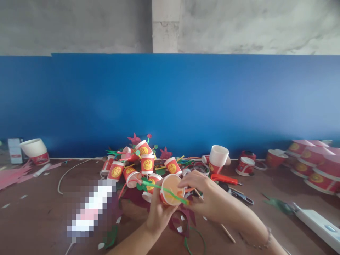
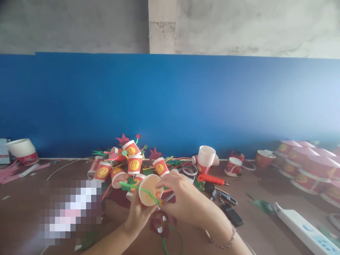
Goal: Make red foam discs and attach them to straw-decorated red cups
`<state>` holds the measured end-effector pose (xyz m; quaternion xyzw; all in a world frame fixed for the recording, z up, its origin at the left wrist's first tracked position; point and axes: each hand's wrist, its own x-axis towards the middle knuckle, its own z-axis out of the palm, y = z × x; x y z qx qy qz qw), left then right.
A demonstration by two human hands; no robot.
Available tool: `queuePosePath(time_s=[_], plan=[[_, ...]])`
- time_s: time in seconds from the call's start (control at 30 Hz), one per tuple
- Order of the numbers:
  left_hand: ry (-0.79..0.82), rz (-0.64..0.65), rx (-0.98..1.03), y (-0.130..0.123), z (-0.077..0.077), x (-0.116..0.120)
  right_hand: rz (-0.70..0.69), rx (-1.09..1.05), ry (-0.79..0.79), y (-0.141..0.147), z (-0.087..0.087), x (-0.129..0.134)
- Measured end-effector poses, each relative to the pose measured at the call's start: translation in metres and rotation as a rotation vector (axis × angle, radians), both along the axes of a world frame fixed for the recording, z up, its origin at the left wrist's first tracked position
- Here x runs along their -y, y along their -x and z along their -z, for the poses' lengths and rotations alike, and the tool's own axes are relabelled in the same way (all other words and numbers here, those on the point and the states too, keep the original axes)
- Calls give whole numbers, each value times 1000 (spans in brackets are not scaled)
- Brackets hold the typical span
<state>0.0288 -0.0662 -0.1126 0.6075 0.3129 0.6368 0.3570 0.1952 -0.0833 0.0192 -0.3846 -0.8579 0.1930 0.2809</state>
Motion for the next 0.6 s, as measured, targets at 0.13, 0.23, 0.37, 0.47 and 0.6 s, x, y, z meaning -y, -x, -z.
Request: queuePosePath(time_s=[0.13, 0.23, 0.37, 0.47, 0.6], plan=[[-75, -153, -74, 3, 13, -2, -24, 80, -105, 7, 0, 6], [-132, -215, -135, 4, 17, -2, -24, 140, -146, 9, 0, 9], [-170, -222, -174, 4, 15, -1, 22, 188, -199, 15, 4, 7], [-139, -177, -146, 3, 15, -1, 41, 171, -221, 21, 9, 3], [-77, -107, -63, 1, 14, -2, 55, 143, -206, 24, 11, -2]])
